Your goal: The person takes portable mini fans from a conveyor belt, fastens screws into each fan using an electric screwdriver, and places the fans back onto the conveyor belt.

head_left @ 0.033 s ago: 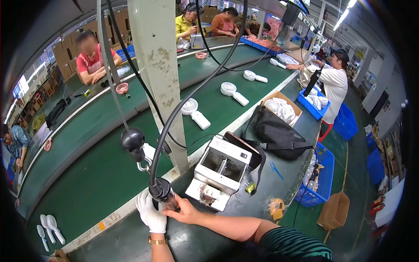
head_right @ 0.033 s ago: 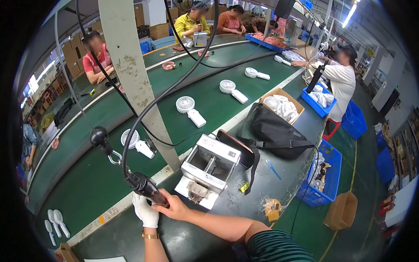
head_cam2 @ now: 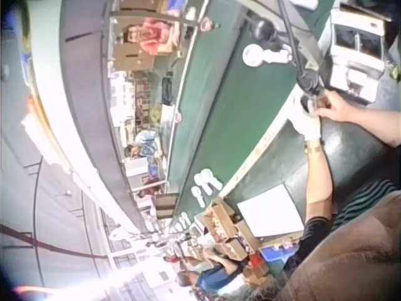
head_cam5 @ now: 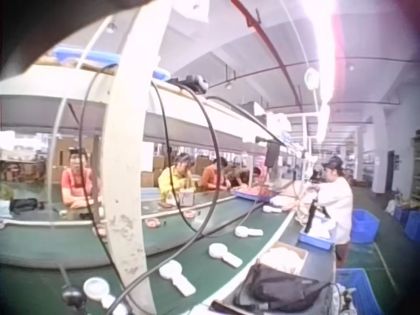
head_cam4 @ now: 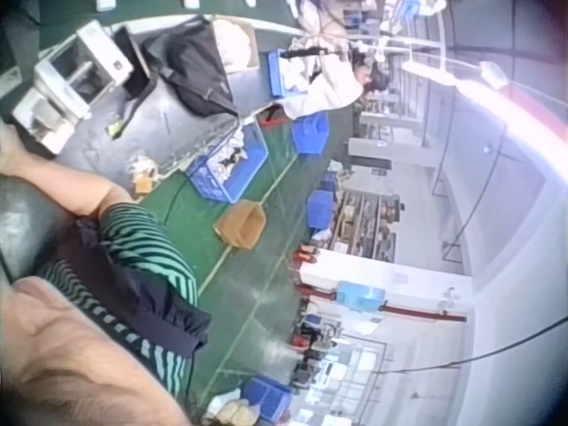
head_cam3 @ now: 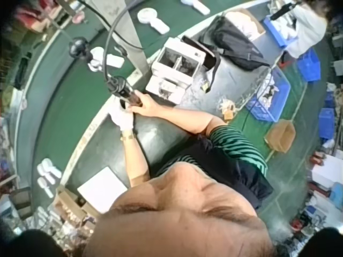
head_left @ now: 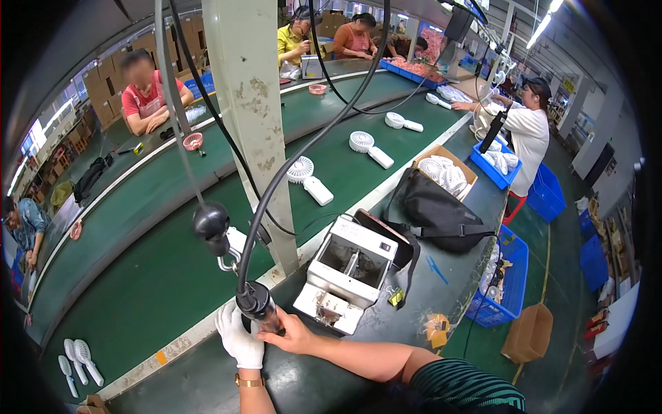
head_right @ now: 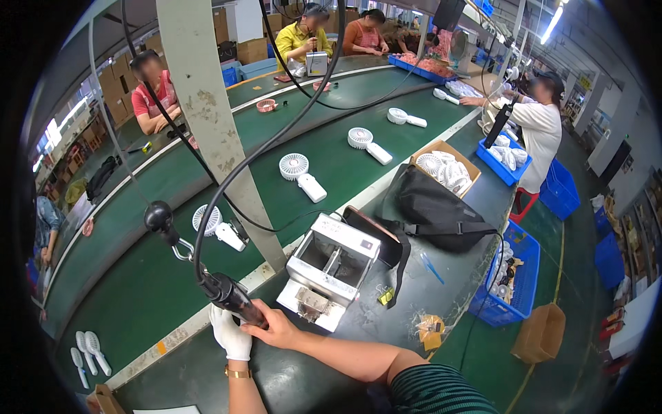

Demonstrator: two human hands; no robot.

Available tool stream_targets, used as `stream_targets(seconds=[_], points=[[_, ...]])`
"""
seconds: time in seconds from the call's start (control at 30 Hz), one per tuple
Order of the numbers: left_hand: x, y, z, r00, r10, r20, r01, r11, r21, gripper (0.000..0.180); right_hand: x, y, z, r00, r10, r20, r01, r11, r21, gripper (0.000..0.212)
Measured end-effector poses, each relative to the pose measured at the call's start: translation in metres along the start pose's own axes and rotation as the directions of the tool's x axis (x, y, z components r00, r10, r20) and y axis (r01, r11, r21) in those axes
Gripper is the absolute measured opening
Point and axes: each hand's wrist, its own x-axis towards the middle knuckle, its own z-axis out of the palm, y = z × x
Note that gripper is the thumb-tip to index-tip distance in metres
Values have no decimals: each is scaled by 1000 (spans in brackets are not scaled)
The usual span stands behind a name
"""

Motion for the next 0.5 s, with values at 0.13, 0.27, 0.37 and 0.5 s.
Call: stream_targets(seconds=[0.13,0.27,0.37,0.5], points=[[0,-1,0,1000,-8,16,8,1000,-6,41,1,5,0,1000,24,3,-24,1000,-18,43],[-1,0,-2,1000,-13,23,13,1000,-8,40,-1,7,1,998,63,-19,-63,998,-25,38],[0,1,-3,1000,-17,23,17,1000,-9,40,-1,5,2,997,77,-19,-77,997,1,37],[1,2,-2,1000,-9,14,9,1000,-7,41,0,6,-1,996,83,-11,-83,997,-1,38]])
